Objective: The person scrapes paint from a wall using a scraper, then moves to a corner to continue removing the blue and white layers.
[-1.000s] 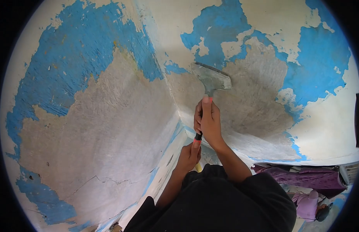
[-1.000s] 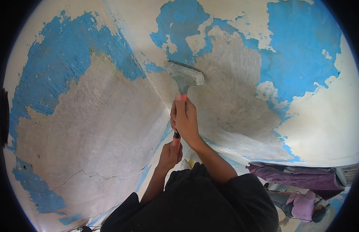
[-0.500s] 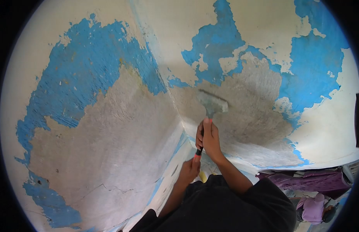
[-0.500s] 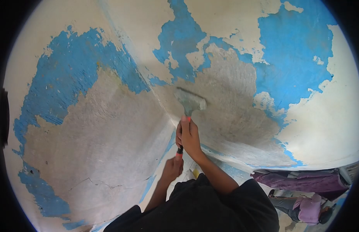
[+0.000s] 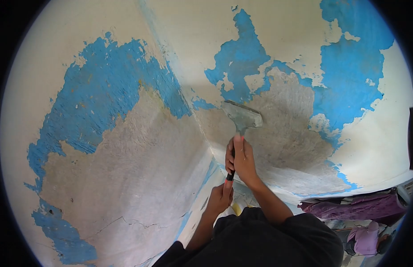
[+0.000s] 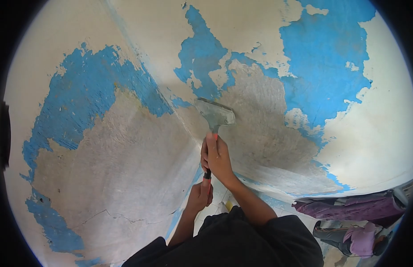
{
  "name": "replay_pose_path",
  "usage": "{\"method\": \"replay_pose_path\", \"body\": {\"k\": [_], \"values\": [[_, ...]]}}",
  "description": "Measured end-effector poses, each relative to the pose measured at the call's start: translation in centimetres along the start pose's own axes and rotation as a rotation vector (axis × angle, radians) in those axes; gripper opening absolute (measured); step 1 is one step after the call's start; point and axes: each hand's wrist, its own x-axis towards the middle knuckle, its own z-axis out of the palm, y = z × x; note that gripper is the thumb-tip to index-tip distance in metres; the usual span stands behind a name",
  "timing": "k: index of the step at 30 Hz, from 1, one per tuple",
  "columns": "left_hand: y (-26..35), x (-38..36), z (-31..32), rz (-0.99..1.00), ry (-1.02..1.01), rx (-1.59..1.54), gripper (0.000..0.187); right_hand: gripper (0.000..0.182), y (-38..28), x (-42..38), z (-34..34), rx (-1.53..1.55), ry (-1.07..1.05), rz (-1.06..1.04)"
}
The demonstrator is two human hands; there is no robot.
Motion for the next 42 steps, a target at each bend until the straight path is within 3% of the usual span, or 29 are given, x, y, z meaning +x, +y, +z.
{"method": "replay_pose_path", "body": {"k": [4,6,8,14,15,18,22,26,31,36,39,42], "values": [[-1.4,0.2,-0.5,0.070,0.098,0.133,0.061,0.045,1.8,0.3,-0.6,0.018,-0.043,0.027],[-2.8,-0.6,0.1,-0.057,0.056,-0.021,0.058,0.046,2.9,-1.0,-1.0,0.036,-0.008,0.069],[-3.0,-0.9,0.2,-0.034,-0.004,-0.061,0.056,0.045,3.5,-1.3,-1.6,0.054,-0.011,0.100],[-0.1,0.9,0.0,0.135,-0.002,0.015,0.054,0.043,-0.6,-0.6,-0.8,0.047,-0.053,0.012],[0.0,1.0,0.4,0.149,0.021,0.040,0.062,0.043,-1.1,-0.2,-0.8,0.047,-0.052,-0.002],[-2.1,0.6,0.9,0.065,0.013,0.075,0.064,0.043,3.0,-0.8,-2.7,0.000,-0.062,0.033],[-1.4,-0.1,0.9,-0.048,-0.024,-0.052,0.056,0.042,2.0,-1.1,-2.3,0.037,-0.048,0.067],[-0.9,0.7,0.9,0.038,-0.001,-0.066,0.058,0.042,0.1,-0.5,-1.2,-0.003,-0.028,0.068],[-1.8,-0.3,0.5,-0.041,-0.008,0.031,0.058,0.041,2.8,-1.2,-2.0,0.038,-0.012,0.161],[2.2,0.5,0.5,0.121,0.020,-0.001,0.056,0.042,-2.0,0.1,-0.5,0.036,-0.094,0.009],[0.8,0.4,0.7,0.096,0.056,0.029,0.056,0.042,-0.5,0.1,-1.2,0.013,-0.108,0.004],[-1.4,-0.6,0.7,-0.040,-0.044,-0.034,0.054,0.042,1.6,-1.1,-2.4,0.033,-0.073,0.080]]}}
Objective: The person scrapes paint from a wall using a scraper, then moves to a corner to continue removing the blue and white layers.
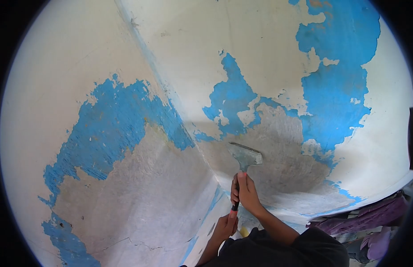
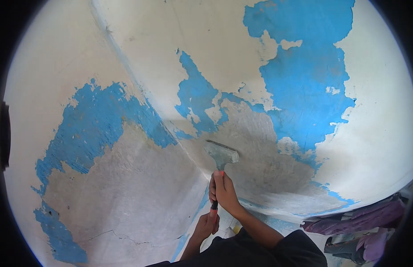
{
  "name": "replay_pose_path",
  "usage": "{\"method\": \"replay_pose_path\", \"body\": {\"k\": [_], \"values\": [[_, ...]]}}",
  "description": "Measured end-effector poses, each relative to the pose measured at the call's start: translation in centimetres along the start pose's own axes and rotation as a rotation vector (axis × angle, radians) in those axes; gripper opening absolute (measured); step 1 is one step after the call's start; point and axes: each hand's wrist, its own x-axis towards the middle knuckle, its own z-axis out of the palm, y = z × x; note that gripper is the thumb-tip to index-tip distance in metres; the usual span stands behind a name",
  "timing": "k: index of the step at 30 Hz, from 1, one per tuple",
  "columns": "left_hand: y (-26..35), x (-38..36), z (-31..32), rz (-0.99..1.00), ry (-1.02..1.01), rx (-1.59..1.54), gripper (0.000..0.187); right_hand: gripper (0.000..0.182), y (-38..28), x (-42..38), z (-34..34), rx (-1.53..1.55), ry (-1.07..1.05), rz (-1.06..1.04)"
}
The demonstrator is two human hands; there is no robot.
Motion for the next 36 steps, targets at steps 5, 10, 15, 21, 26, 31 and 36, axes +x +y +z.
{"method": "replay_pose_path", "body": {"k": [5,10,15,21,26,31,36], "values": [[3.2,0.0,-0.1,0.063,-0.143,0.024,0.062,0.041,-2.7,-0.2,0.5,-0.039,-0.038,0.006],[0.0,-0.4,0.4,0.065,-0.053,-0.151,0.060,0.040,-1.0,-0.2,-0.3,-0.014,-0.039,0.038],[1.3,-1.0,0.4,0.133,-0.045,-0.187,0.057,0.039,-2.5,1.0,0.7,-0.009,-0.072,0.048],[0.5,-2.0,-0.5,0.074,0.000,-0.095,0.056,0.040,-0.5,0.1,0.8,0.051,-0.041,0.044],[2.8,-1.9,-0.1,0.077,-0.057,-0.124,0.055,0.042,-3.2,0.3,1.7,-0.006,-0.056,0.006],[0.9,-2.3,0.0,0.038,-0.049,-0.137,0.054,0.044,-0.5,-0.5,0.7,0.025,0.010,0.049],[3.1,-0.9,0.0,0.097,-0.123,-0.136,0.055,0.045,-2.9,0.2,1.7,-0.034,0.009,-0.011]]}}
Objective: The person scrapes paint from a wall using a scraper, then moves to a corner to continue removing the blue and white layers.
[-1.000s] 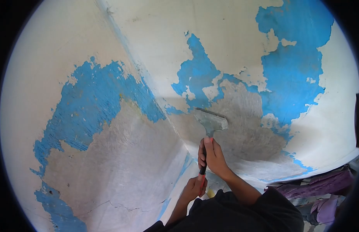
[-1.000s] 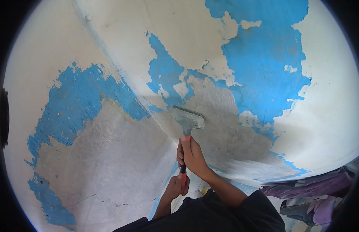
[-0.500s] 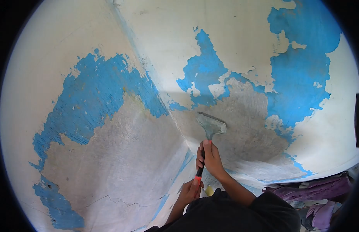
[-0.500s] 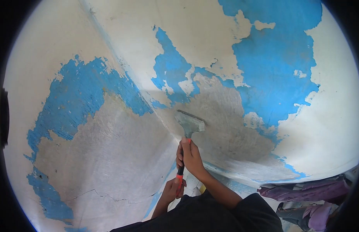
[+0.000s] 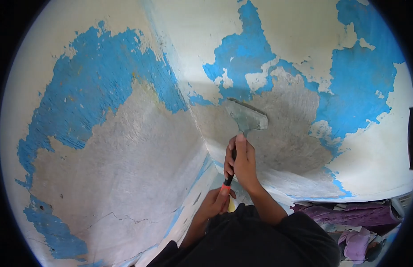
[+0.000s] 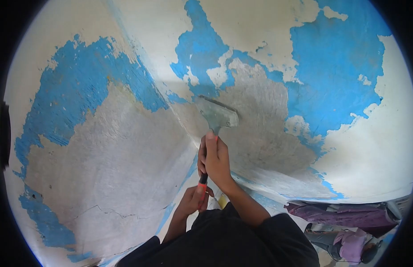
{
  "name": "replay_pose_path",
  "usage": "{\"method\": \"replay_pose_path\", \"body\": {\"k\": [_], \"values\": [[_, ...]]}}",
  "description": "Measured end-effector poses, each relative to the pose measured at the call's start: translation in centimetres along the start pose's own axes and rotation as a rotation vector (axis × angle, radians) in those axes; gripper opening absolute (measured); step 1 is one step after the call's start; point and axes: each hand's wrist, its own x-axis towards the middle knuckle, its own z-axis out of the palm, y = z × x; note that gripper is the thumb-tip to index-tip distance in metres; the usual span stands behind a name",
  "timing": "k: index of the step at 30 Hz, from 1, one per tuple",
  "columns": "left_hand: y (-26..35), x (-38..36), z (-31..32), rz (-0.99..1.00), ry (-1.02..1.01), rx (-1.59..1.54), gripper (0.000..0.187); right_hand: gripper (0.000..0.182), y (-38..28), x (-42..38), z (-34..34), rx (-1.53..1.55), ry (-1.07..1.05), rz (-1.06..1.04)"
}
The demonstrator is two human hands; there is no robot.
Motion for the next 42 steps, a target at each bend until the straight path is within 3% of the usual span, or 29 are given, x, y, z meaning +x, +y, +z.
{"method": "replay_pose_path", "body": {"k": [4,6,11,14,21,25,29,36,42], "values": [[-1.9,-0.7,-0.3,0.014,0.043,0.028,0.055,0.045,2.3,-0.6,-1.1,0.019,0.016,0.035],[-2.5,-1.4,0.1,0.030,0.046,-0.133,0.053,0.045,2.8,-0.6,-1.3,0.009,0.001,0.043],[-0.3,-0.1,0.4,0.122,0.054,-0.228,0.050,0.045,0.2,0.1,-0.2,0.001,-0.048,0.003],[-2.3,-0.9,-0.6,0.081,0.120,-0.102,0.046,0.045,1.9,0.2,-0.7,0.020,-0.025,0.017],[-0.7,-0.5,-0.3,0.115,0.076,-0.207,0.044,0.046,0.3,0.2,0.4,-0.025,-0.018,0.008],[-1.6,-1.7,0.1,0.011,0.138,-0.201,0.046,0.046,1.6,-0.6,-0.2,-0.022,0.021,0.032],[-0.4,-0.8,-0.2,0.098,0.117,-0.148,0.043,0.046,0.5,-0.3,0.2,0.002,0.016,0.016],[-1.5,-1.3,0.0,0.011,0.137,-0.141,0.042,0.047,1.4,-0.6,-0.3,-0.016,0.036,0.024],[-1.1,-0.1,-0.1,0.080,0.134,-0.095,0.043,0.047,-0.4,-0.1,0.2,-0.038,0.028,0.004]]}}
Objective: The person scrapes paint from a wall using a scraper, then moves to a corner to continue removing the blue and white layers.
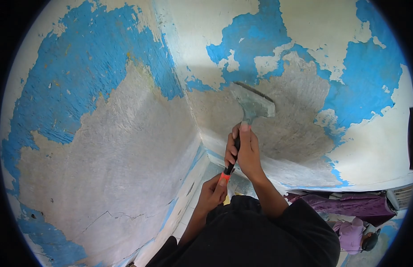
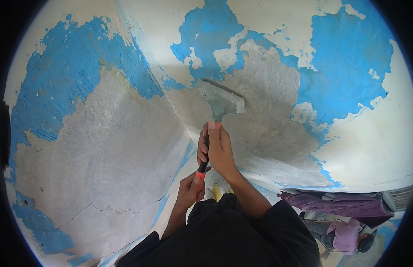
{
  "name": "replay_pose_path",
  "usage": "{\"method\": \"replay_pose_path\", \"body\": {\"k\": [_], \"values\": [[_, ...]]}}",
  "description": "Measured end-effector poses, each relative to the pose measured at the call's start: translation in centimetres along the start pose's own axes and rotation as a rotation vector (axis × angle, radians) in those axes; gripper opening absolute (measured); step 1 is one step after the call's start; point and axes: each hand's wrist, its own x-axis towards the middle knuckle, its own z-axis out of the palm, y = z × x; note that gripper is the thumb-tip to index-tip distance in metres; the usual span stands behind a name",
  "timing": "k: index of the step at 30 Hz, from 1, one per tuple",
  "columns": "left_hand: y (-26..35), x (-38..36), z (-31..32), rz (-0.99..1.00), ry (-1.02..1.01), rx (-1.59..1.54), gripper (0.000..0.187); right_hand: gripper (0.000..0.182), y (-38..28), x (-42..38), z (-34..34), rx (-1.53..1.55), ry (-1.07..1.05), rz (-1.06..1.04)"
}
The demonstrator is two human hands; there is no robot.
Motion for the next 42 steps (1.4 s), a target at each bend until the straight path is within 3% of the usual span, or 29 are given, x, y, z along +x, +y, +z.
{"method": "replay_pose_path", "body": {"k": [13,17,28,34,37,42], "values": [[-0.9,-0.8,0.2,-0.033,0.010,0.010,0.044,0.045,1.6,-0.7,-1.1,0.022,-0.004,0.024],[1.8,-0.1,0.5,-0.022,-0.062,0.021,0.044,0.045,0.2,-0.2,-0.7,0.025,-0.010,-0.017],[0.8,0.2,1.6,-0.012,-0.049,-0.026,0.045,0.045,-2.0,0.2,-0.4,-0.019,-0.015,-0.058],[0.7,-0.4,0.7,-0.056,-0.017,0.038,0.047,0.045,0.9,-0.7,-0.6,0.030,0.032,-0.002],[1.3,-0.5,0.9,-0.050,-0.051,0.021,0.049,0.045,-2.2,-0.4,0.2,-0.023,0.055,-0.009],[0.5,-0.9,0.2,-0.103,-0.056,0.034,0.053,0.044,0.9,-0.8,-0.7,0.021,0.032,-0.011]]}}
